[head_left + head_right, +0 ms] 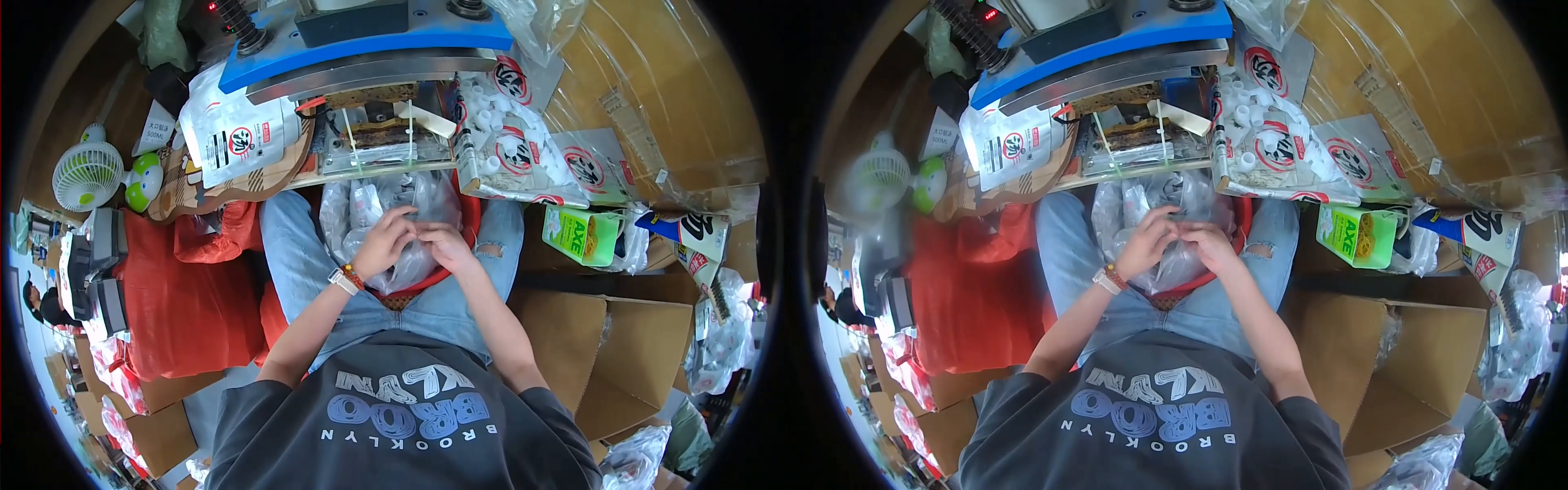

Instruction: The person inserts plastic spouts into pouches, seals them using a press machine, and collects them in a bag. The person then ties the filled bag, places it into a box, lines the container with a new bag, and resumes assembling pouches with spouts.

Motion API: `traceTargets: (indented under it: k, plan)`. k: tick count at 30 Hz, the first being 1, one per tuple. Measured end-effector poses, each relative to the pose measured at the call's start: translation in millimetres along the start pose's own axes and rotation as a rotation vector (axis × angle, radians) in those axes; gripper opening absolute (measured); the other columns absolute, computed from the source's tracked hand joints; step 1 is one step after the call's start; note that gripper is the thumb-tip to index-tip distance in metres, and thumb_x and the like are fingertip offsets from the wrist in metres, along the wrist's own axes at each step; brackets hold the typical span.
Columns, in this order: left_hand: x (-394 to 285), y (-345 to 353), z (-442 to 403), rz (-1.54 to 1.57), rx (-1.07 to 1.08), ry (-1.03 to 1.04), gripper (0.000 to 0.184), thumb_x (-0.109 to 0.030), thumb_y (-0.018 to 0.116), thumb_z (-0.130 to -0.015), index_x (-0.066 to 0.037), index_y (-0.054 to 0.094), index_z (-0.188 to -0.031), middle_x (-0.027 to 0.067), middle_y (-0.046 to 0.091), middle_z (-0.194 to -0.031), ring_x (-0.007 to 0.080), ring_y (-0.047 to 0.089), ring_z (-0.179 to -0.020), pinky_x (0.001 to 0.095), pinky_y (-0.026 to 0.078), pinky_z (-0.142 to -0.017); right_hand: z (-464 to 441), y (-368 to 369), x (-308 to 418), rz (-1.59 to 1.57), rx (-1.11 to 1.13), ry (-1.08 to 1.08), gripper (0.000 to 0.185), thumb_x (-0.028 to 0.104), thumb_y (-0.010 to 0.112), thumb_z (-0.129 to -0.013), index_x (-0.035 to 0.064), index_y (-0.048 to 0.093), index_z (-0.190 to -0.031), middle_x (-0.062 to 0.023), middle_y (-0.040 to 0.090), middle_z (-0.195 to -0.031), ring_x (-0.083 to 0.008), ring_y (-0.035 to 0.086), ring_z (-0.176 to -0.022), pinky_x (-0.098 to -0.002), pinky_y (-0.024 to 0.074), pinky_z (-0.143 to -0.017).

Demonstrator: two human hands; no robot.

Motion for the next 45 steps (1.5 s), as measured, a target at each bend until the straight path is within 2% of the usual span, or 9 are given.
traceTargets:
  k: [2, 6, 15, 22, 26, 29, 33, 43, 45]
  plan:
    - [26, 22, 15, 0.868, 0.121, -0.689, 0.014, -0.014, 0.057, -0.099, -0.002, 0.062, -0.097, 0.0059, 0.060, -0.117, 0.0130, 0.059, -0.103, 0.0292, 0.046, -0.091, 10, 18, 20, 0.448, -0.127, -0.144, 0.019, 0.000, 0.065, -0.084, -0.0026, 0.068, -0.102, -0.0061, 0.070, -0.096, -0.0185, 0.063, -0.091, -0.0330, 0.0494, -0.082]
    - [50, 27, 12, 0.557, 0.252, -0.852, 0.019, -0.011, 0.057, -0.095, -0.002, 0.066, -0.110, 0.0130, 0.069, -0.103, 0.0182, 0.066, -0.093, 0.0295, 0.051, -0.084, 24, 54, 28, 1.482, -0.366, -0.870, 0.009, 0.000, 0.063, -0.077, 0.0035, 0.065, -0.085, -0.0120, 0.066, -0.087, -0.0319, 0.062, -0.087, -0.0408, 0.0494, -0.079]
    - [53, 30, 11, 1.366, 0.091, -1.295, 0.017, -0.009, 0.063, -0.088, 0.004, 0.070, -0.096, 0.0078, 0.069, -0.087, 0.0137, 0.064, -0.089, 0.0281, 0.049, -0.074, 28, 62, 21, 1.686, -0.407, -1.085, 0.012, 0.007, 0.068, -0.076, 0.0035, 0.060, -0.084, -0.0118, 0.058, -0.079, -0.0337, 0.058, -0.076, -0.0461, 0.0468, -0.071]
    - [69, 51, 29, 0.140, 0.011, -0.919, 0.030, -0.030, 0.065, -0.092, -0.001, 0.071, -0.095, 0.0086, 0.072, -0.082, 0.0170, 0.066, -0.072, 0.0337, 0.050, -0.064, 43, 56, -3, 1.641, -0.259, -1.054, 0.013, 0.010, 0.068, -0.082, 0.0016, 0.061, -0.089, -0.0119, 0.062, -0.083, -0.0313, 0.061, -0.076, -0.0400, 0.0501, -0.072]
    - [62, 6, 28, 0.358, -0.081, -0.927, 0.033, -0.035, 0.062, -0.095, -0.004, 0.069, -0.107, 0.0137, 0.071, -0.096, 0.0228, 0.069, -0.085, 0.0351, 0.052, -0.078, 46, 76, 58, 1.158, -0.220, -0.547, 0.020, 0.023, 0.063, -0.092, 0.0028, 0.063, -0.096, -0.0137, 0.066, -0.096, -0.0337, 0.064, -0.084, -0.0433, 0.0499, -0.073]
    - [76, -16, 41, 0.356, -0.254, -0.824, 0.033, -0.033, 0.061, -0.096, -0.002, 0.068, -0.106, 0.0129, 0.071, -0.094, 0.0206, 0.067, -0.086, 0.0327, 0.051, -0.080, -6, 52, 48, 1.491, -0.127, -0.747, 0.035, 0.036, 0.051, -0.099, 0.0039, 0.064, -0.105, -0.0133, 0.066, -0.096, -0.0320, 0.064, -0.076, -0.0442, 0.0488, -0.067]
    - [96, -26, 65, 0.314, -0.207, -0.933, 0.040, -0.035, 0.061, -0.096, 0.002, 0.065, -0.109, 0.0121, 0.071, -0.099, 0.0194, 0.065, -0.095, 0.0307, 0.049, -0.085, -60, 12, -8, 1.645, 0.226, -0.008, 0.068, 0.059, 0.043, -0.096, -0.0001, 0.067, -0.075, -0.0206, 0.065, -0.066, -0.0336, 0.065, -0.064, -0.0471, 0.0484, -0.066]
    - [68, -31, 15, 0.504, 0.017, -0.829, 0.055, -0.054, 0.045, -0.097, -0.016, 0.054, -0.137, 0.0191, 0.062, -0.125, 0.0382, 0.061, -0.111, 0.0401, 0.047, -0.097, 176, 71, -42, 1.443, -0.175, -0.582, 0.033, 0.025, 0.059, -0.094, 0.0000, 0.061, -0.073, -0.0188, 0.056, -0.071, -0.0378, 0.060, -0.066, -0.0466, 0.0462, -0.060]
    - [34, -52, -8, 0.252, 0.372, -0.402, 0.056, -0.053, 0.049, -0.095, -0.016, 0.052, -0.138, 0.0145, 0.061, -0.130, 0.0403, 0.063, -0.105, 0.0420, 0.050, -0.093, 205, 87, -49, 1.367, -0.194, -0.507, 0.031, 0.022, 0.062, -0.092, -0.0004, 0.060, -0.072, -0.0183, 0.055, -0.070, -0.0369, 0.059, -0.064, -0.0450, 0.0455, -0.058]
Point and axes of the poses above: each hand's wrist, its own z-axis away from the middle knuckle, its own y-axis out of the palm, x = y × z, the point moved 3 cm from there along -z, towards the middle knuckle
